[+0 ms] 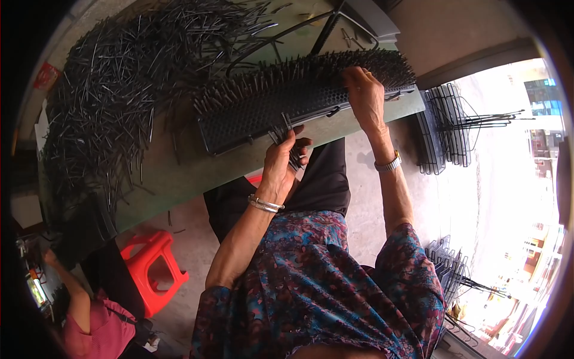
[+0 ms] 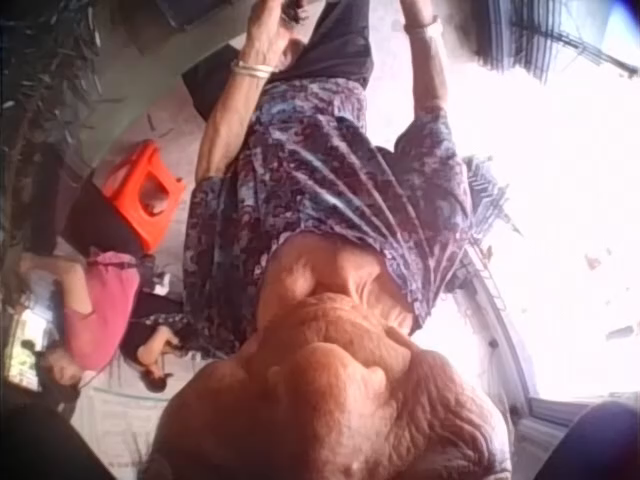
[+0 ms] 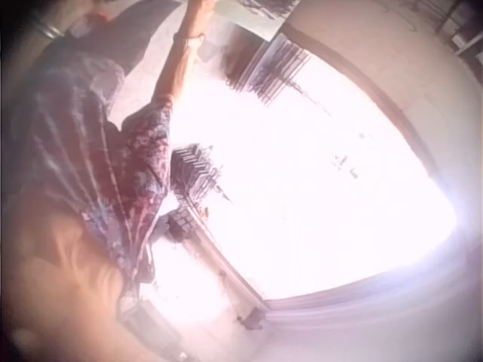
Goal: Assembling small metal pins into a black template on a workbench.
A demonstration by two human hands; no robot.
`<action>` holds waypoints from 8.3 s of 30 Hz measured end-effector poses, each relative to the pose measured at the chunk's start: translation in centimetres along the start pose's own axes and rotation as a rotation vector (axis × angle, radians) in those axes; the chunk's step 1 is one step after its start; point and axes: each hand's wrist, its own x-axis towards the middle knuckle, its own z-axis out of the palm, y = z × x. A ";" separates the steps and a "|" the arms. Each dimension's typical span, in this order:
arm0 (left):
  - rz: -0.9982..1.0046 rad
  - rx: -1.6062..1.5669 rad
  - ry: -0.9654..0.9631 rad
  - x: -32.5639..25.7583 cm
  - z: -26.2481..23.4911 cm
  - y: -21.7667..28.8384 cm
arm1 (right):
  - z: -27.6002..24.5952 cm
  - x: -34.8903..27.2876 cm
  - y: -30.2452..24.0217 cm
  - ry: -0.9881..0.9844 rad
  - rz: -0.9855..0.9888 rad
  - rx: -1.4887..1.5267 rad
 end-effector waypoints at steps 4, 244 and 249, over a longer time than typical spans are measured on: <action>-0.014 0.009 0.013 -0.2 0.0 0.1 | -0.2 0.2 -1.0 0.011 -0.047 -0.169; 0.194 0.513 0.001 -2.7 1.8 -1.8 | -1.7 -6.7 -5.8 -0.675 0.547 0.775; 0.232 0.500 0.015 -3.1 2.5 -1.9 | -1.9 -6.3 -5.5 -0.739 0.598 0.866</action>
